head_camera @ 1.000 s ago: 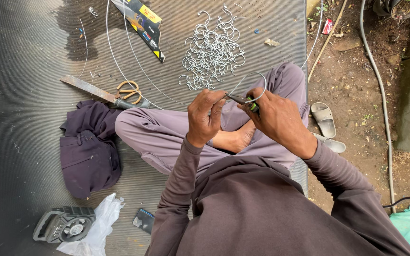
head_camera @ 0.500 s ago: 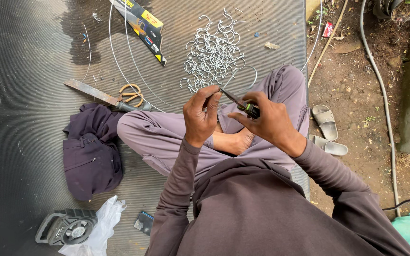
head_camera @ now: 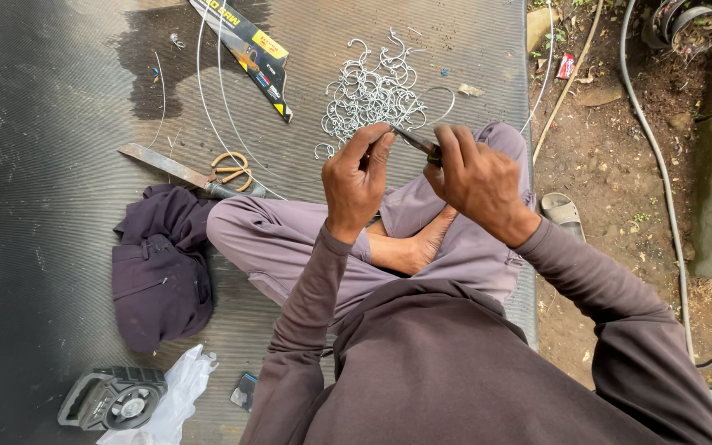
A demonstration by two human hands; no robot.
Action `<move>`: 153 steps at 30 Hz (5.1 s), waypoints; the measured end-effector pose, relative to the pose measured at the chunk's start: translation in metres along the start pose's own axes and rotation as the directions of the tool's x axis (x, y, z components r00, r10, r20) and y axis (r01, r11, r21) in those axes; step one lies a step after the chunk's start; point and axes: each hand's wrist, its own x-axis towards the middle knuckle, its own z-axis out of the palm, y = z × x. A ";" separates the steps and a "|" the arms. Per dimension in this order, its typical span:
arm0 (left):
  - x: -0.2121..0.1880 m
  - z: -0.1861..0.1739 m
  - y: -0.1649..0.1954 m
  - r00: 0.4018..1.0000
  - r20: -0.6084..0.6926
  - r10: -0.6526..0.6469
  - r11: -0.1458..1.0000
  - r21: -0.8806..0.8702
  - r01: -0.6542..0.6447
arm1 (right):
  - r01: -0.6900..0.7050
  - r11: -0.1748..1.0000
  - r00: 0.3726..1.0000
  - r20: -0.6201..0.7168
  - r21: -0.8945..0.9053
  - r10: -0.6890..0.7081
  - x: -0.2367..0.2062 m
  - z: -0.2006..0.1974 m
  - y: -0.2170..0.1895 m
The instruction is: The person sits cross-legged on a mat and repeatedly bends thin metal wire into small loops using pliers. They hold the wire with one hand and use the pliers to twist and shape it, then drop the finished pieces onto a growing pile on the mat.
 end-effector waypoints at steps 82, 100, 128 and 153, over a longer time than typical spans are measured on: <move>0.017 -0.015 -0.040 0.994 0.086 -0.061 0.986 -0.152 0.074 | -0.191 0.846 0.943 0.332 0.498 0.018 0.020 0.001 0.024; -0.034 -0.031 -0.071 0.981 0.147 0.129 0.969 -0.228 -0.093 | -0.658 -0.743 0.578 0.548 -0.124 -0.604 -0.026 -0.017 -0.001; 0.012 -0.030 -0.028 0.988 0.151 0.039 0.986 -0.165 -0.014 | 0.113 0.994 0.992 0.061 -0.005 -0.112 0.023 -0.030 0.014; 0.013 -0.022 -0.025 0.990 0.141 -0.008 0.990 -0.139 0.028 | 0.055 0.998 0.990 0.127 0.043 -0.060 0.022 -0.007 0.020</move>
